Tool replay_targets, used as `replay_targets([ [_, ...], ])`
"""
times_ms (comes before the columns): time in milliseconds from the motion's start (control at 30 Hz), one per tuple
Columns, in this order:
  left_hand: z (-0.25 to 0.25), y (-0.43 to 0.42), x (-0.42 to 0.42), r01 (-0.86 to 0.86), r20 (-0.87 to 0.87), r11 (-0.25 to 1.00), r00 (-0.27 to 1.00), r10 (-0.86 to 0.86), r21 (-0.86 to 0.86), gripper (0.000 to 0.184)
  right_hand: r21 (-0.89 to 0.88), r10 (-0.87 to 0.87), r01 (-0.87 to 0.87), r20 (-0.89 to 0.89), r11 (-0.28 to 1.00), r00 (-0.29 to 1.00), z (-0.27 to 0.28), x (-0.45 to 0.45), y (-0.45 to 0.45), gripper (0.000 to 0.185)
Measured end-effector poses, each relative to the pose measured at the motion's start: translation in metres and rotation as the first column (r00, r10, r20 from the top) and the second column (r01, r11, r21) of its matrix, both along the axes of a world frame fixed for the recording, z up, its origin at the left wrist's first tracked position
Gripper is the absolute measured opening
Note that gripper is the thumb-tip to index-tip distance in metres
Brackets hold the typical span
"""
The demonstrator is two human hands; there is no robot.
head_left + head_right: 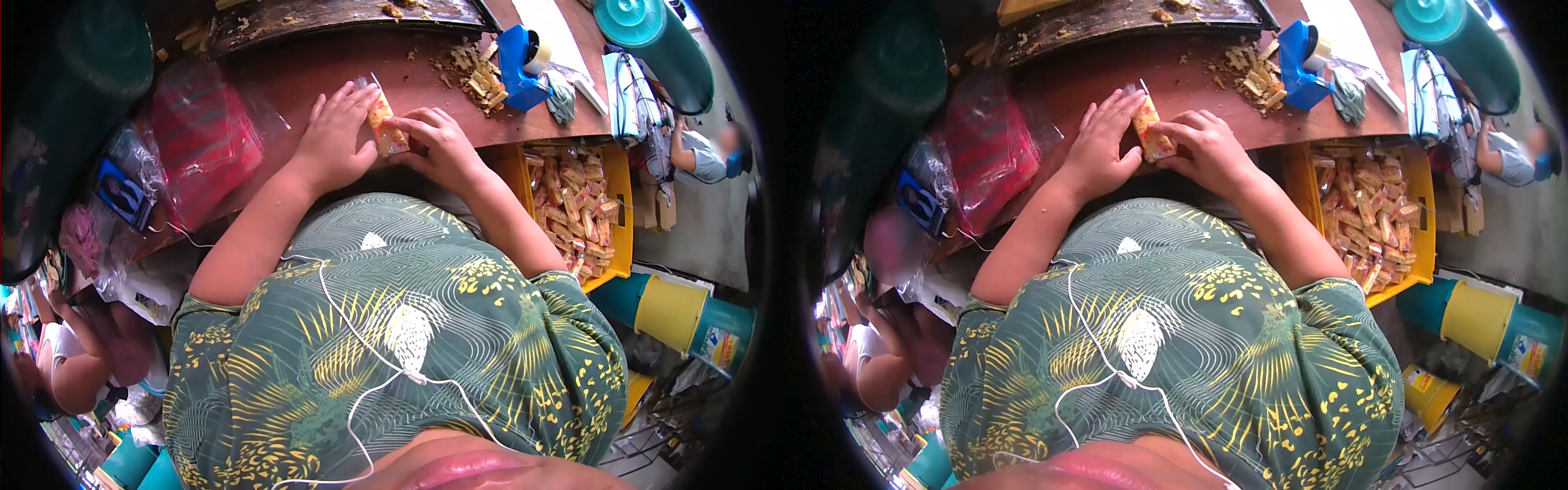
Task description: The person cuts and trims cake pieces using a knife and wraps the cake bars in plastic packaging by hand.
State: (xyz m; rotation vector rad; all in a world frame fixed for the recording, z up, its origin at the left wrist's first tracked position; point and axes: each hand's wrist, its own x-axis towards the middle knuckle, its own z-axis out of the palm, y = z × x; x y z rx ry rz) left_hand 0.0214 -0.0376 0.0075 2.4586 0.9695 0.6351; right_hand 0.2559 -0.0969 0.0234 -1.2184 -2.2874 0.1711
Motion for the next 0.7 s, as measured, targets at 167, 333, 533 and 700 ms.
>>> replay_targets([
  [167, -0.004, -0.001, -0.004, -0.211, 0.240, 0.970, 0.954, 0.178, 0.119, 0.058, -0.450, -0.221, 0.065, -0.303, 0.891, 0.927, 0.022, 0.000, -0.013, 0.065],
  [333, 0.005, -0.004, -0.006, -0.247, 0.039, 0.964, 0.969, 0.244, 0.095, 0.032, -0.536, -0.357, 0.205, -0.196, 0.819, 0.913, 0.028, -0.019, -0.008, 0.069],
  [533, -0.005, -0.004, -0.009, -0.130, 0.377, 0.987, 0.913, 0.155, -0.091, 0.045, -0.606, -0.438, 0.164, -0.337, 0.778, 0.833, 0.015, -0.035, 0.009, 0.052],
  [700, 0.001, -0.017, -0.003, 0.072, 0.643, 0.920, 0.737, 0.211, -0.385, 0.059, -0.588, -0.314, -0.250, -0.689, 0.770, 0.653, 0.001, -0.056, 0.002, 0.040],
])
